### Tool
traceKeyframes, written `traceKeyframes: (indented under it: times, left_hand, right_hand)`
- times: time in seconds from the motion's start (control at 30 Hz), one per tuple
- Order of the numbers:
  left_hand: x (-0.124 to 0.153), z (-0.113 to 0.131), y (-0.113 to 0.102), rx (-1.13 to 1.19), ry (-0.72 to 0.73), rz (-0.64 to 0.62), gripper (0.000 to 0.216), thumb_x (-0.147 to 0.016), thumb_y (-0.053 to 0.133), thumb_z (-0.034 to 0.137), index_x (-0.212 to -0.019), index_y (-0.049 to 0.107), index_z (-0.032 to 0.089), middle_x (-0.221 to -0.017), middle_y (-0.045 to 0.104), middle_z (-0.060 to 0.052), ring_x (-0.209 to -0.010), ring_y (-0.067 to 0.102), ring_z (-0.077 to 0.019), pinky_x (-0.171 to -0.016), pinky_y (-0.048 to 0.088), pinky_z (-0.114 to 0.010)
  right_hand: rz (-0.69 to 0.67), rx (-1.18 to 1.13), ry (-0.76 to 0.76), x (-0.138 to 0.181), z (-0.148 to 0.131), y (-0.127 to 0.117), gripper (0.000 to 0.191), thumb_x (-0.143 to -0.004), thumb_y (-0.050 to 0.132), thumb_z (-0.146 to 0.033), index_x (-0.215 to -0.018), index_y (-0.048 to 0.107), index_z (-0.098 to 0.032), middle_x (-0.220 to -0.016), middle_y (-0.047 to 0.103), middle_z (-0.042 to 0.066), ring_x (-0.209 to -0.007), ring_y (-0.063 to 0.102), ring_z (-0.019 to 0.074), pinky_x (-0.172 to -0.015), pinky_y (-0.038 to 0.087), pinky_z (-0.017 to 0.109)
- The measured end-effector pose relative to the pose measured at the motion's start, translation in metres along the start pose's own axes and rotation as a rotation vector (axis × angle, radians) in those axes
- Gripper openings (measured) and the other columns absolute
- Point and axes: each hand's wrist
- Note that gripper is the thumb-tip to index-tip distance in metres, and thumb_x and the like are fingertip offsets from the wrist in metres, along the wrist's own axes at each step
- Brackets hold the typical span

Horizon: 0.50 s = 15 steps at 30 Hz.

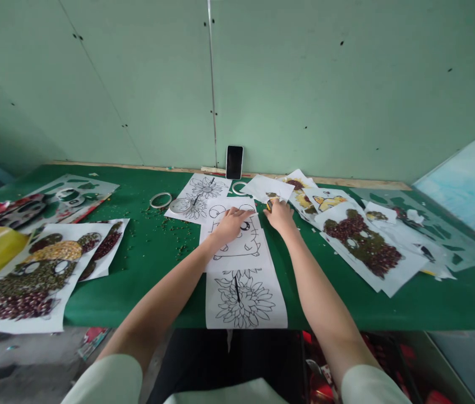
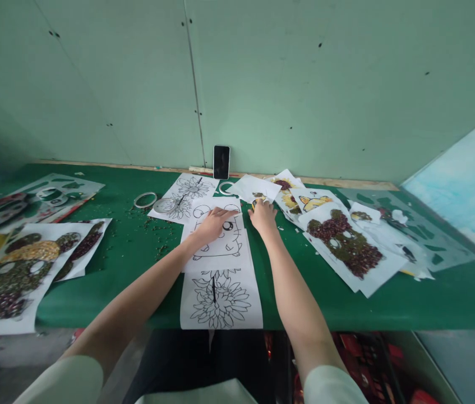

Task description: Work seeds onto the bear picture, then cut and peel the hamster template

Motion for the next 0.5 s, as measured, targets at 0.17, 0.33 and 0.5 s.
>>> traceKeyframes:
  times: [0.17,0.33,0.5]
  left_hand:
    - [-0.001,-0.003,0.0,0.033,-0.074,0.049,0.077,-0.087,0.045,-0.01,-0.154,0.063,0.023,-0.145,0.072,-0.009,-0.137,0.059,-0.0256,-0.116,0.049,-0.037]
    - [0.002,-0.007,0.0,0.054,-0.041,0.064,0.066,-0.087,0.047,-0.01,-0.135,0.078,0.022,-0.144,0.075,-0.006,-0.134,0.063,-0.0246,-0.114,0.053,-0.036]
    - [0.002,-0.006,0.0,0.025,-0.056,0.028,0.066,-0.085,0.05,-0.009,-0.131,0.083,0.024,-0.149,0.074,-0.005,-0.137,0.063,-0.0269,-0.116,0.053,-0.041]
  right_hand:
    - [-0.093,0.02,0.027,-0.002,0.001,0.002,0.041,-0.108,0.063,-0.032,-0.145,0.057,-0.015,-0.141,0.065,0.026,-0.138,0.06,0.041,-0.114,0.043,0.058]
    - [-0.023,-0.05,-0.005,-0.01,0.008,0.003,0.03,-0.109,0.054,-0.028,-0.131,0.066,-0.01,-0.132,0.067,0.029,-0.129,0.064,0.0406,-0.109,0.048,0.053]
    - [0.154,-0.472,-0.176,-0.019,0.018,0.001,0.033,-0.111,0.049,-0.041,-0.124,0.063,-0.014,-0.125,0.07,0.024,-0.119,0.066,0.0359,-0.105,0.052,0.048]
Point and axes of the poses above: each hand's wrist, its own x-axis away from the middle knuckle, its own y-axis out of the palm, z = x × y
